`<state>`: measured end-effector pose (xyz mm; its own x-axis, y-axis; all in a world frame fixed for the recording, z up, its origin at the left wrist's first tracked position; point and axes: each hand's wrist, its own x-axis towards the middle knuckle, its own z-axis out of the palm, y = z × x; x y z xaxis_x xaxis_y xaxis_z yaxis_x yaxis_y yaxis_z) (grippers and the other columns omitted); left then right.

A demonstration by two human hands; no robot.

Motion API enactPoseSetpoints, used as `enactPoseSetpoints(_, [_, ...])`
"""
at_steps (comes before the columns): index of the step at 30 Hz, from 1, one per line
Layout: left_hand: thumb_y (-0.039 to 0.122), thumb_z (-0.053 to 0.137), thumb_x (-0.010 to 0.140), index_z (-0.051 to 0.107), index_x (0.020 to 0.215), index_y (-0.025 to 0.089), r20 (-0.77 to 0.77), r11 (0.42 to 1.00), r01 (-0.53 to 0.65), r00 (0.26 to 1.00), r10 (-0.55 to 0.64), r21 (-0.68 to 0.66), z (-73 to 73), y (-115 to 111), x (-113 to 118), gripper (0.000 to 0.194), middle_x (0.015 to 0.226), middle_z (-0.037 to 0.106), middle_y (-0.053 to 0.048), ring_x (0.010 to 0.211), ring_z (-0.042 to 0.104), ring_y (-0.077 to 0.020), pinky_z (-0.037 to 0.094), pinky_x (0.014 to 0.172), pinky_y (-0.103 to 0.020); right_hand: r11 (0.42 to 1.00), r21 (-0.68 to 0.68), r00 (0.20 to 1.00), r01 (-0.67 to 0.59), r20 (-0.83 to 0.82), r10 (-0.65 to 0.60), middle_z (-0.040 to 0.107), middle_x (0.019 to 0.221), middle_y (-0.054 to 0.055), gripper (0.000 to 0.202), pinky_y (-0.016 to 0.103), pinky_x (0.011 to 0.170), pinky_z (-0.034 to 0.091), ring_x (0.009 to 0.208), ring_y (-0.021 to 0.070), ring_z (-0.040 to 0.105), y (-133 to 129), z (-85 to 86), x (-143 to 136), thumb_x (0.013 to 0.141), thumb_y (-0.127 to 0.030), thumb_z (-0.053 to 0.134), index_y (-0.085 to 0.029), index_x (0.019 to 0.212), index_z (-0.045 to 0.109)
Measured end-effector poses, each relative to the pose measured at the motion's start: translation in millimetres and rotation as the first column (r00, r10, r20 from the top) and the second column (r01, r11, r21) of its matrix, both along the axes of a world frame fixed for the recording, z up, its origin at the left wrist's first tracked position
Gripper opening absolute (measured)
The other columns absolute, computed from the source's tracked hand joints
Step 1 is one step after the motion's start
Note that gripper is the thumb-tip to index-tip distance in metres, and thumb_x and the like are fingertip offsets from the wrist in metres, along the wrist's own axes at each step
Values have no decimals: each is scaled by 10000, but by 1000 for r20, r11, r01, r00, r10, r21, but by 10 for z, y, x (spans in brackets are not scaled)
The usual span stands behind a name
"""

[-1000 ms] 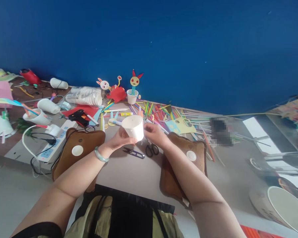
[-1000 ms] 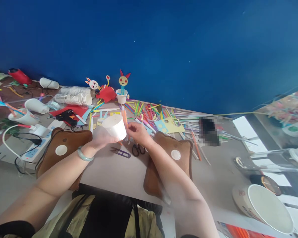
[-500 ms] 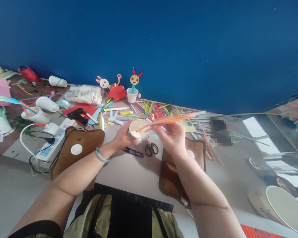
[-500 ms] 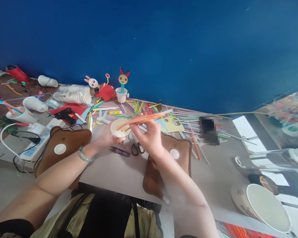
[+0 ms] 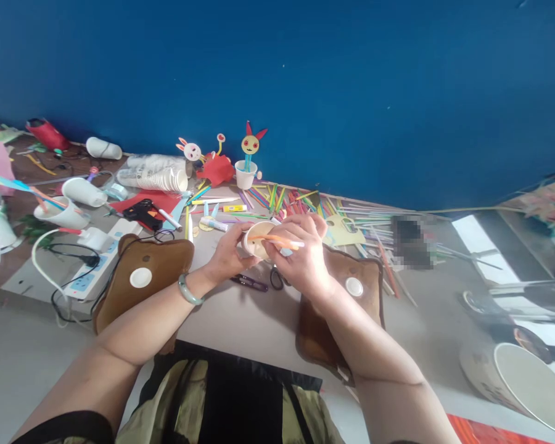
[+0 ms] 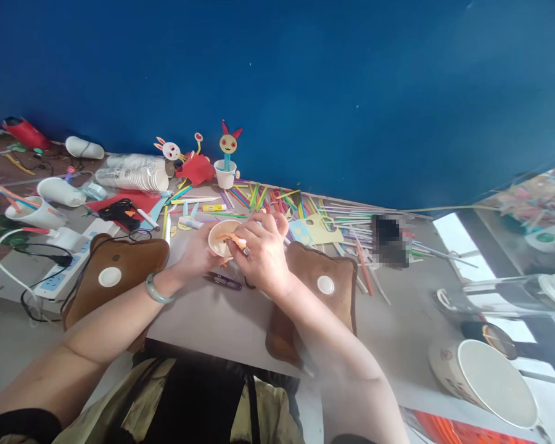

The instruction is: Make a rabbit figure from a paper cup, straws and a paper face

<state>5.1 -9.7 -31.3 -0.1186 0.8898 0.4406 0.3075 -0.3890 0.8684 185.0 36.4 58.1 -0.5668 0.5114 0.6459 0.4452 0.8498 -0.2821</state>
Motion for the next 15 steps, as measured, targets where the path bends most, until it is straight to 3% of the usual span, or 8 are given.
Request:
enactPoseSetpoints(5, [487, 825, 732, 562, 1223, 212, -36, 999, 4, 999, -3, 38, -36, 5, 11, 621, 1189, 664, -116, 1067, 658, -290, 568, 866, -444, 993, -18, 988, 115, -97, -117, 686, 1025, 44, 84, 490, 955, 397, 1042, 280, 568, -3, -36, -3, 880, -354, 680, -271, 879, 691])
enactPoseSetpoints(9, [430, 835, 730, 571, 1231, 201, -42, 999, 36, 998, -36, 18, -9, -16, 23, 611, 1195, 670, -122, 1079, 659, -293, 565, 883, -449, 993, -100, 994, 67, -85, -75, 672, 1148, 59, 105, 505, 993, 407, 1117, 299, 569, 7, -37, 10, 860, -349, 694, -267, 924, 703])
enactPoseSetpoints(15, [401, 845, 719, 565, 1248, 199, -39, 1000, -12, 999, 12, 14, 3, -30, 50, 631, 1206, 671, -126, 1087, 659, -295, 573, 871, -450, 986, -165, 997, 30, -65, -41, 686, 1178, 67, 154, 522, 1038, 396, 1147, 313, 567, 33, -46, 24, 853, -318, 685, -271, 996, 720])
